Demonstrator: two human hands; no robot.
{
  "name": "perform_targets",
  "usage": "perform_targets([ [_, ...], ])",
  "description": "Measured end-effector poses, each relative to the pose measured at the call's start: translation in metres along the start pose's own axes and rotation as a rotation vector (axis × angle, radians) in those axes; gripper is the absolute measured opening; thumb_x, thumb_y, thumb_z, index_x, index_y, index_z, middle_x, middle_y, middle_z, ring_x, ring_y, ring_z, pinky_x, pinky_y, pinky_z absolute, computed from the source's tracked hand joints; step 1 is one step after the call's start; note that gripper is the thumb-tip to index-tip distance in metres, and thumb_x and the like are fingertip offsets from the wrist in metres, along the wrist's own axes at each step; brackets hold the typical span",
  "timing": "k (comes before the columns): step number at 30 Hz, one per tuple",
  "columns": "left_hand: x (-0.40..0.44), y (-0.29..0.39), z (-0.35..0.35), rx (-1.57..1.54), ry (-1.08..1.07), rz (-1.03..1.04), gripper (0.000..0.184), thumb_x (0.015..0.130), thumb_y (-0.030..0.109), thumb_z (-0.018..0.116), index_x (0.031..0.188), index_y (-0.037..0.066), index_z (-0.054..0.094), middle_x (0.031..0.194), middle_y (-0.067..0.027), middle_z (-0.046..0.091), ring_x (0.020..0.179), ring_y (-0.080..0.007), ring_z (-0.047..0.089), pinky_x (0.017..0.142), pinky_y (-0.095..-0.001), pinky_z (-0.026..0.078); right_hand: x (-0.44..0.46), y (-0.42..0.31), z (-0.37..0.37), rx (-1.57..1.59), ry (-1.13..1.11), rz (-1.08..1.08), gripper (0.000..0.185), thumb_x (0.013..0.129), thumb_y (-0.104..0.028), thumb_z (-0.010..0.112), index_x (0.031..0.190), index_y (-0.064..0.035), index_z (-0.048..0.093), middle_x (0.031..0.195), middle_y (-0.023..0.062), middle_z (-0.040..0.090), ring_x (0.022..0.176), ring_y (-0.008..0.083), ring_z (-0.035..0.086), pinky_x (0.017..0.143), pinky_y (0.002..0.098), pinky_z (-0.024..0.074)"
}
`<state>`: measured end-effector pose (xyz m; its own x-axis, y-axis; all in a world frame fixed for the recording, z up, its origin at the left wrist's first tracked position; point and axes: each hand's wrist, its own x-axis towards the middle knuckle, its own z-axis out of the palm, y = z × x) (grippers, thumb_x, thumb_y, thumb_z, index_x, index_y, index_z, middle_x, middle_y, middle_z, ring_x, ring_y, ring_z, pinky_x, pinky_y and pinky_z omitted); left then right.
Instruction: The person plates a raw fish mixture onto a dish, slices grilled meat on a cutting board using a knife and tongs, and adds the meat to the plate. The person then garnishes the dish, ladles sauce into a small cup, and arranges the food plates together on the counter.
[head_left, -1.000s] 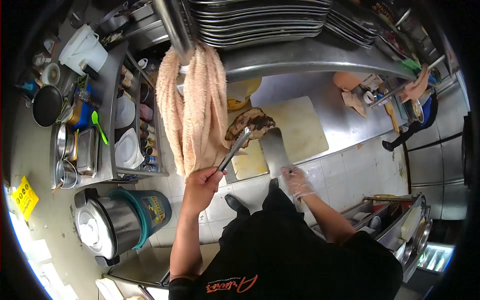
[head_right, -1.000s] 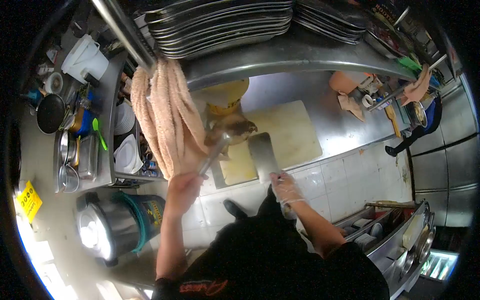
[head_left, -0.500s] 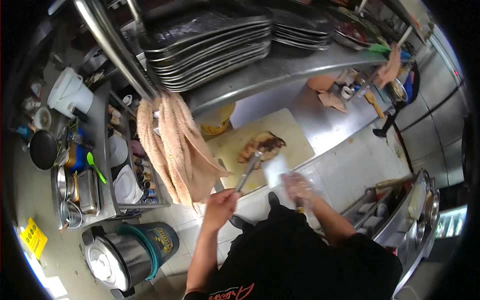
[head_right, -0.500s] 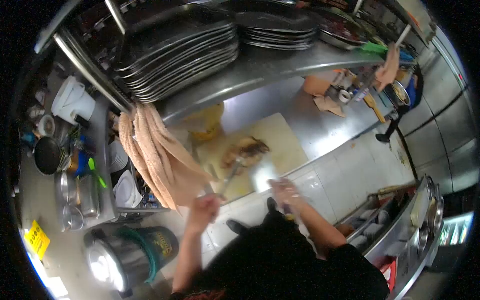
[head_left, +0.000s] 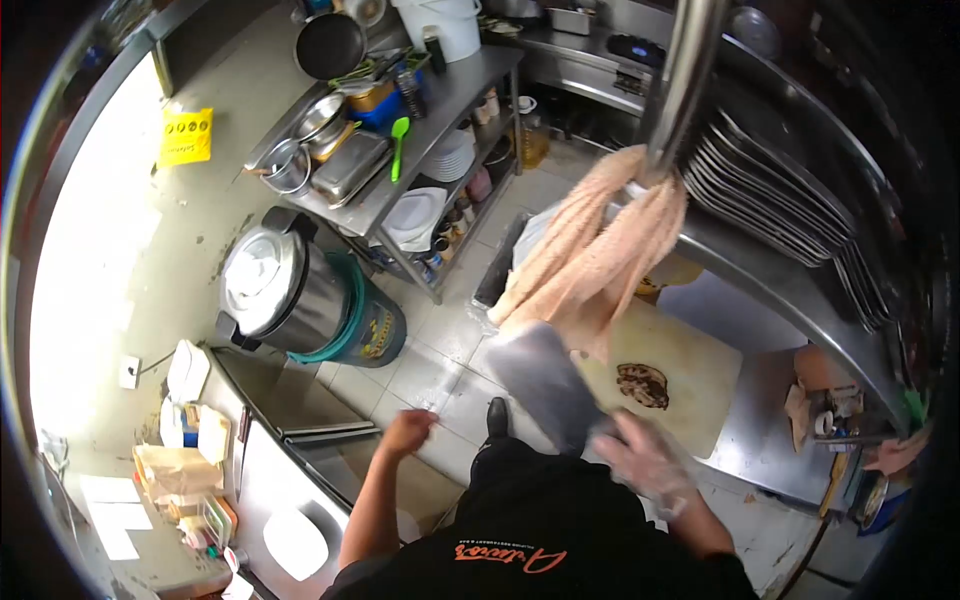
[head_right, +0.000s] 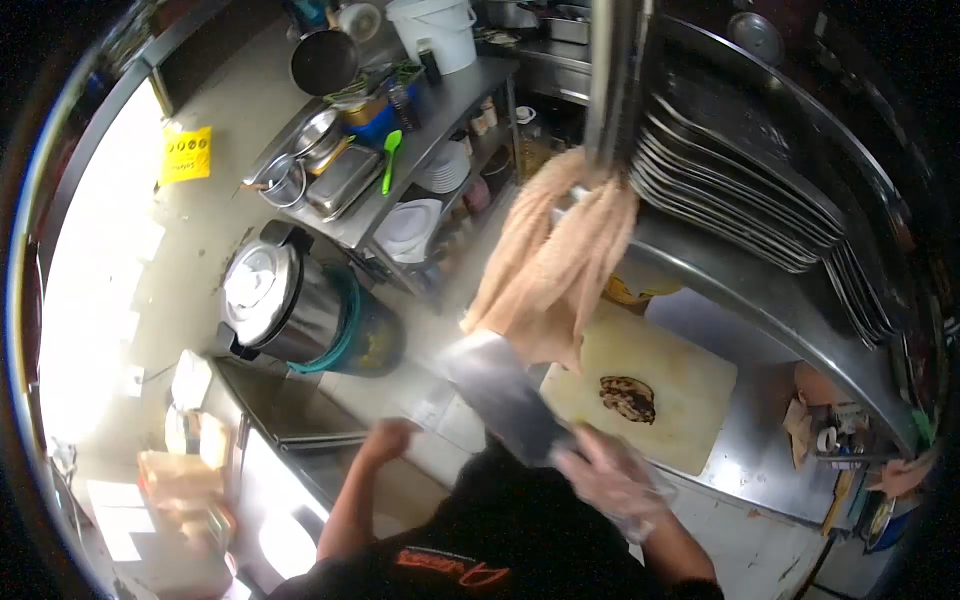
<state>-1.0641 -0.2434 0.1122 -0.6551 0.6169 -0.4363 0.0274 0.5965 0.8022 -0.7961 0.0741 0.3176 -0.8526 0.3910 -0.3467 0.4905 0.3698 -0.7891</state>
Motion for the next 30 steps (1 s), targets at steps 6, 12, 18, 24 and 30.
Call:
perform_targets([
  [6, 0.051, 0.000, -0.049, -0.377, 0.588, 0.214, 0.018, 0.097, 0.017, 0.055, 0.092, 0.002, 0.063, 0.061, 0.0037, 0.047, 0.054, -0.0051, 0.040, 0.049, -0.0227, 0.033, 0.189, -0.096, 0.072, 0.525, -0.019, 0.250, 0.028, 0.096, -0.029, 0.054, 0.113, -0.0087, 0.048, 0.075, 0.0009, 0.056, 0.058, 0.0102, 0.054, 0.050, 0.0262, 0.0439],
  [12, 0.142, 0.072, -0.001, -0.093, 0.471, 0.644, 0.017, 0.094, 0.017, 0.058, 0.101, 0.001, 0.062, 0.077, -0.0176, 0.061, 0.066, -0.0321, 0.059, 0.062, -0.0385, 0.046, 0.281, -0.102, 0.063, 0.405, -0.009, 0.243, 0.037, 0.095, -0.026, 0.056, 0.119, -0.0009, 0.042, 0.070, 0.0050, 0.051, 0.051, 0.0136, 0.049, 0.043, 0.0314, 0.0440],
  [18, 0.206, 0.069, 0.025, -0.246, 0.218, 0.580, 0.017, 0.093, 0.017, 0.059, 0.103, 0.003, 0.061, 0.085, -0.0208, 0.063, 0.077, -0.0401, 0.061, 0.065, -0.0423, 0.048, 0.281, -0.124, 0.044, 0.303, 0.069, 0.440, 0.040, 0.094, -0.021, 0.055, 0.126, -0.0013, 0.041, 0.069, 0.0049, 0.049, 0.052, 0.0139, 0.048, 0.044, 0.0314, 0.0441],
  [24, 0.276, 0.036, 0.051, 0.095, 0.215, 0.198, 0.025, 0.094, 0.025, 0.050, 0.100, 0.004, 0.061, 0.091, -0.0250, 0.064, 0.087, -0.0449, 0.061, 0.072, -0.0522, 0.048, 0.282, -0.135, 0.041, 0.176, 0.009, 0.540, 0.042, 0.087, -0.024, 0.054, 0.122, -0.0001, 0.052, 0.076, 0.0081, 0.058, 0.059, 0.0182, 0.056, 0.054, 0.0333, 0.0473],
  [30, 0.229, 0.078, 0.048, -0.094, 0.407, 0.409, 0.025, 0.094, 0.026, 0.050, 0.095, 0.003, 0.060, 0.090, -0.0282, 0.063, 0.086, -0.0459, 0.060, 0.073, -0.0525, 0.047, 0.310, -0.093, 0.061, -0.487, -0.026, 0.217, 0.025, 0.093, -0.028, 0.049, 0.095, -0.0027, 0.051, 0.074, 0.0077, 0.056, 0.060, 0.0175, 0.055, 0.054, 0.0343, 0.0468],
])
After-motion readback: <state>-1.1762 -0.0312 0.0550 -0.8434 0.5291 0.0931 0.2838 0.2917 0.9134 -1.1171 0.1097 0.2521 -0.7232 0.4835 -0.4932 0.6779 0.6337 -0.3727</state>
